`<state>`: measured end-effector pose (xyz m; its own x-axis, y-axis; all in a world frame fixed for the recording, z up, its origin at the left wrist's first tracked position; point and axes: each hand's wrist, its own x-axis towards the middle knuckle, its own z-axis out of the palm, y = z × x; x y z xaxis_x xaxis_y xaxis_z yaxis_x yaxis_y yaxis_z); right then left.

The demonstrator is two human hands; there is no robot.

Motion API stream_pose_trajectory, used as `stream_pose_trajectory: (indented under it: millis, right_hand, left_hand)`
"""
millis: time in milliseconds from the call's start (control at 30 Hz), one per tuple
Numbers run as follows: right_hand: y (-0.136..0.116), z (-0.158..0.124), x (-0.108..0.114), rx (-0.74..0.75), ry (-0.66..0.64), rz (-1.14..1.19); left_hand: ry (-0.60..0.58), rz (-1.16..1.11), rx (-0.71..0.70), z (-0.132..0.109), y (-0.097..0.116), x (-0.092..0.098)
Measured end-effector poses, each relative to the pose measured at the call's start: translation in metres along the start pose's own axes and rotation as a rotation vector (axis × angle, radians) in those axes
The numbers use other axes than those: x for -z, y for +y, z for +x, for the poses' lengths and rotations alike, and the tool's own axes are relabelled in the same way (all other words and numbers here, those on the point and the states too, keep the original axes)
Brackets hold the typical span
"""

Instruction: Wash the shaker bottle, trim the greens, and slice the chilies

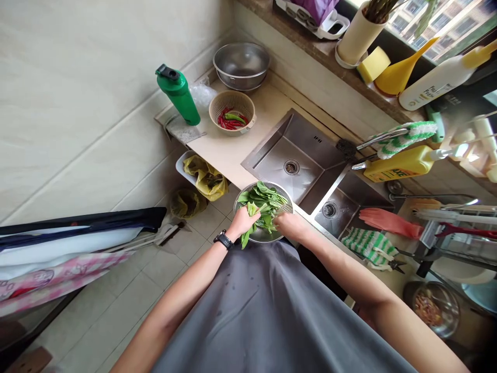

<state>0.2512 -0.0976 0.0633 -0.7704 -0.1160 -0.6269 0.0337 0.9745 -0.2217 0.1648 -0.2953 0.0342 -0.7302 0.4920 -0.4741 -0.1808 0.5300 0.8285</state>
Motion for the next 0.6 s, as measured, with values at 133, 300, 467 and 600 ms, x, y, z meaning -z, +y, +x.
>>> stream_pose_trajectory:
  millis: [133,300,467,600]
  right_hand:
    - [-0.004,0.001,-0.013,-0.061,-0.012,-0.035]
    - [-0.001,0.004,-0.011,-0.025,0.017,-0.08]
    - [0.001,0.012,-0.012,0.02,-0.01,-0.185]
    - [-0.001,0.027,-0.025,0.004,-0.028,-0.188]
  left_hand:
    - [-0.011,0.023,0.006,0.001,0.0,-0.005]
    - [-0.067,0.054,-0.025,0.002,-0.001,-0.011]
    - [-0.08,0.1,-0.033,0.002,-0.006,-0.015]
    - [-0.083,0.13,-0.023,0.003,-0.011,-0.018]
